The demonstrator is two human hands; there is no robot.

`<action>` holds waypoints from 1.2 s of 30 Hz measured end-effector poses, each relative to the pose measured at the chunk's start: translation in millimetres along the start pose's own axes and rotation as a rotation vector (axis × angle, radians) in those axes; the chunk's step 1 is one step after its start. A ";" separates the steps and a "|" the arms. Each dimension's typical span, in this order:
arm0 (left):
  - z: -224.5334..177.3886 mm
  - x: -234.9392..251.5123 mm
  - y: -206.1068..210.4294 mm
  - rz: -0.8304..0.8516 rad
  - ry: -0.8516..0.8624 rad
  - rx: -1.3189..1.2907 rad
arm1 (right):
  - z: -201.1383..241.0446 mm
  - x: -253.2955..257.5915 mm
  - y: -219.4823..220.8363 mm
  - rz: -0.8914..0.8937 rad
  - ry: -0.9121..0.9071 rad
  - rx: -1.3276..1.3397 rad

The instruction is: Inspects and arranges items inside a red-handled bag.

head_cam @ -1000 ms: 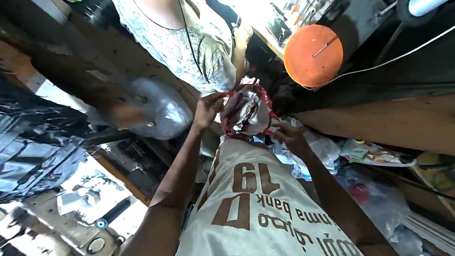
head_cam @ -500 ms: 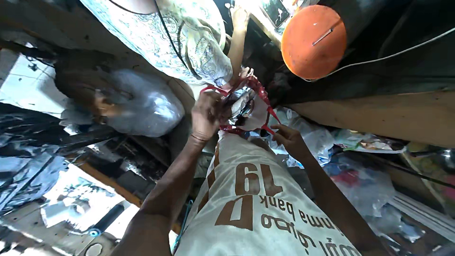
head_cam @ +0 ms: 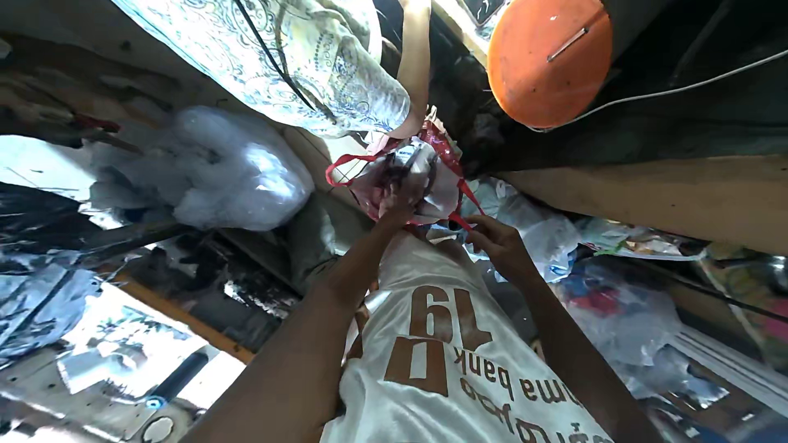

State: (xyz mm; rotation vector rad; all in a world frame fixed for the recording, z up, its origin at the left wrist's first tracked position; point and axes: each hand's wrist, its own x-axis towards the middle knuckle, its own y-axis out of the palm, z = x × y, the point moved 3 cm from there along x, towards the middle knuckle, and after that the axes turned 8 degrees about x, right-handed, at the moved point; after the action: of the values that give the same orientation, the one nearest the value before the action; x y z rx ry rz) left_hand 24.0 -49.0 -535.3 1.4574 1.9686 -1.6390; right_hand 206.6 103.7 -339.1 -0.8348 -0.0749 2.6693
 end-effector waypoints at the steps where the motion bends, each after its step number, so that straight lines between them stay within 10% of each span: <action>1: -5.5 -6.1 3.7 -0.003 0.035 0.007 | 1.7 0.6 1.3 -0.006 -0.009 0.007; 20: 20.4 29.1 -4.8 -0.249 -0.113 -0.147 | 0.1 4.0 -9.5 0.010 0.009 0.008; 36: -17.0 24.9 31.9 -0.047 -0.036 -0.208 | 5.9 13.3 -15.3 0.036 0.052 -0.039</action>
State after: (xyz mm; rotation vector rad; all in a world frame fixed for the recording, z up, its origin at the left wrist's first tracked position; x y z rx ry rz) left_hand 42.9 -24.3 -566.2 1.3058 2.0957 -1.4174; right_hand 197.8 122.9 -339.1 -0.9259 -0.0998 2.6851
